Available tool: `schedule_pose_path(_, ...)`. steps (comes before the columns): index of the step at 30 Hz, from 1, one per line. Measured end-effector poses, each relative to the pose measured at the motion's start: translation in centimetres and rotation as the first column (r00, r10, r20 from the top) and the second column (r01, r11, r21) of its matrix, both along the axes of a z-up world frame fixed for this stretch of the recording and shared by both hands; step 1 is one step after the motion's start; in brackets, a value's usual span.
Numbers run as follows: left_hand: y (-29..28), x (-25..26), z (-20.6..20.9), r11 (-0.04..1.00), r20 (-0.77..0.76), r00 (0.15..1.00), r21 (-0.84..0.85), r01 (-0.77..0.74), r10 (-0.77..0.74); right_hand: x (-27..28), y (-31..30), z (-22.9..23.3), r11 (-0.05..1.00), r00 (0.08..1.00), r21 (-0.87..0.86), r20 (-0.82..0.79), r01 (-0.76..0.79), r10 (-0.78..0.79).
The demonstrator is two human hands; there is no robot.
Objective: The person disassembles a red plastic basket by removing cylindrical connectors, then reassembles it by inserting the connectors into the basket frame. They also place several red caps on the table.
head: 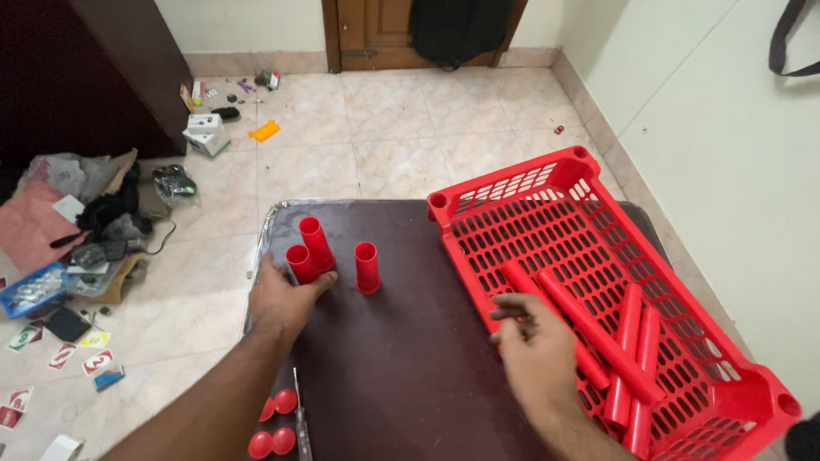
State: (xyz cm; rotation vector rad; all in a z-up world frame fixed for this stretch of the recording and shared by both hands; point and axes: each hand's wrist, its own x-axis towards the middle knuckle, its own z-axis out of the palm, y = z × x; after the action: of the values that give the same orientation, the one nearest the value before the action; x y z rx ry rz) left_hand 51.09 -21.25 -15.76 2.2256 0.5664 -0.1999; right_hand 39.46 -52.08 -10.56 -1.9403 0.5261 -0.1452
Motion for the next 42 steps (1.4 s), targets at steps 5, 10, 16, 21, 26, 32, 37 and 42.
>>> schedule_pose_path(5,-1.8,-1.6,1.9,0.975,-0.006,0.976,-0.028,-0.219,0.219,-1.1,-4.4,-1.0,0.884,0.997,-0.463,0.004,0.069,-0.075)
schedule_pose_path(10,-6.4,-4.7,3.9,0.950,0.254,0.916,-0.071,-0.303,0.311,-0.8,-8.7,-5.0,0.862,0.940,-0.394,-0.251,-0.319,0.233)
schedule_pose_path(16,-11.8,-9.5,7.6,0.926,0.142,0.946,-0.288,-0.242,0.292,0.1,-9.4,-7.1,0.747,0.835,-0.374,-0.278,-0.550,0.476)
schedule_pose_path(21,-13.2,-12.1,9.4,0.925,-0.017,0.985,-0.340,-0.169,0.173,0.2,-8.9,-5.4,0.745,0.840,-0.424,-0.423,-0.514,0.339)
schedule_pose_path(26,-13.2,-13.2,9.7,0.882,-0.051,0.997,-0.467,-0.067,0.049,0.6,-8.3,-4.5,0.841,0.922,-0.388,-0.250,-0.377,0.298)
schedule_pose_path(32,-13.9,-13.6,10.3,0.816,-0.005,0.999,-0.577,0.035,-0.047,0.8,-6.4,0.3,0.906,0.947,-0.399,0.215,-0.139,0.239)
schedule_pose_path(37,-14.7,-13.7,11.1,0.832,0.166,0.976,-0.515,0.207,-0.140,0.1,-1.9,5.1,0.932,0.862,-0.205,0.363,-0.298,0.355)
schedule_pose_path(42,-14.1,-15.1,10.2,0.825,0.195,0.966,-0.507,0.250,-0.172,-1.7,1.7,5.7,0.845,0.814,-0.222,0.237,-0.486,0.531)
